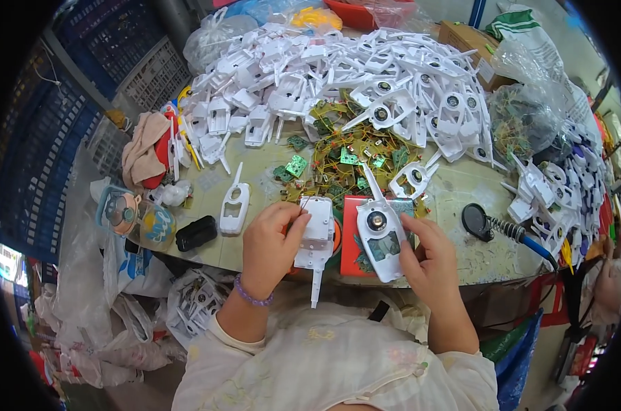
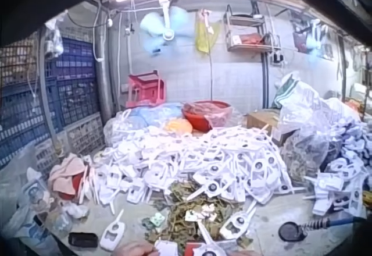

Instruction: Assembling and soldering electronic components into plastic housings for toy walkie-talkies.

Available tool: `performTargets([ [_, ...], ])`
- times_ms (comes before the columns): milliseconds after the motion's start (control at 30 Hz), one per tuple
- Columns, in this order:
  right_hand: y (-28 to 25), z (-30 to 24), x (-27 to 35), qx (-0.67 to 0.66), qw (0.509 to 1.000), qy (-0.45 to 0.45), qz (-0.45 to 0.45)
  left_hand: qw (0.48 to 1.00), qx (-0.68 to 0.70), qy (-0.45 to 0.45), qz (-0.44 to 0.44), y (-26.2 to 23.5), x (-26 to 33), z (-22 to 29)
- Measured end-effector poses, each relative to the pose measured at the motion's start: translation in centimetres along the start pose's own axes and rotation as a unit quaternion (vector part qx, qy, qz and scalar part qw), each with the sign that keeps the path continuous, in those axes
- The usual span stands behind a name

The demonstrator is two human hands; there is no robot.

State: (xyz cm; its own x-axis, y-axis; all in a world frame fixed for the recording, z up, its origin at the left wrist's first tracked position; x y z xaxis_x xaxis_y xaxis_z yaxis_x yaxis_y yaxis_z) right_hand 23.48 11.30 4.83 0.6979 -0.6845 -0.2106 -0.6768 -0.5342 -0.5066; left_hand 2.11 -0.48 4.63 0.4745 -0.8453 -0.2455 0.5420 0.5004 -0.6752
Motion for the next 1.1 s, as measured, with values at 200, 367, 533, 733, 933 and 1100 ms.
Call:
performTargets([
  [200,-1.2,0.0,0.4,0.020,0.999,-0.015,0.038,0.931,0.363,-0.021,0.036,-2.0,1.6,-1.8],
  [367,-2.2,-0.7,1.0,0.007,0.989,-0.103,0.102,0.815,0.577,-0.055,-0.009,-3.6,1.1,-2.9],
  [533,-2.1,-1.0,1.4,-0.011,0.992,-0.082,0.091,0.579,0.805,-0.062,-0.108,-3.8,0.7,-3.3],
  [733,-1.9,-0.6,1.5,0.002,0.991,-0.105,0.088,0.555,0.818,-0.057,-0.140,-3.6,0.1,-2.6],
  [933,-1.4,-1.5,1.4,0.018,0.990,-0.107,0.087,0.874,0.464,0.074,-0.121,-5.1,-3.0,1.6],
  [1100,0.3,-1.9,1.4,0.160,0.977,-0.136,0.040,0.848,0.458,0.068,-0.258,-0.3,-3.2,2.2],
])
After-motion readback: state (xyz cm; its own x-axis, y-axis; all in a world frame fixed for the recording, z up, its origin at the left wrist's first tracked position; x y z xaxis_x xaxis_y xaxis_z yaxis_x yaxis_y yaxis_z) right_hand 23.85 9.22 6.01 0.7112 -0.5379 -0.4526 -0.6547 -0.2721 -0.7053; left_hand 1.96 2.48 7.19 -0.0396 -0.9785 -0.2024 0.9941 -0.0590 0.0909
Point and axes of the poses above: each hand's wrist, its own x-axis away from the middle knuckle, its own y-axis out of the palm, z = x × y, the point moved 7 cm from there along -x, towards the middle knuckle, and after that the axes turned 9 degrees about -z, right-handed, at the moved point
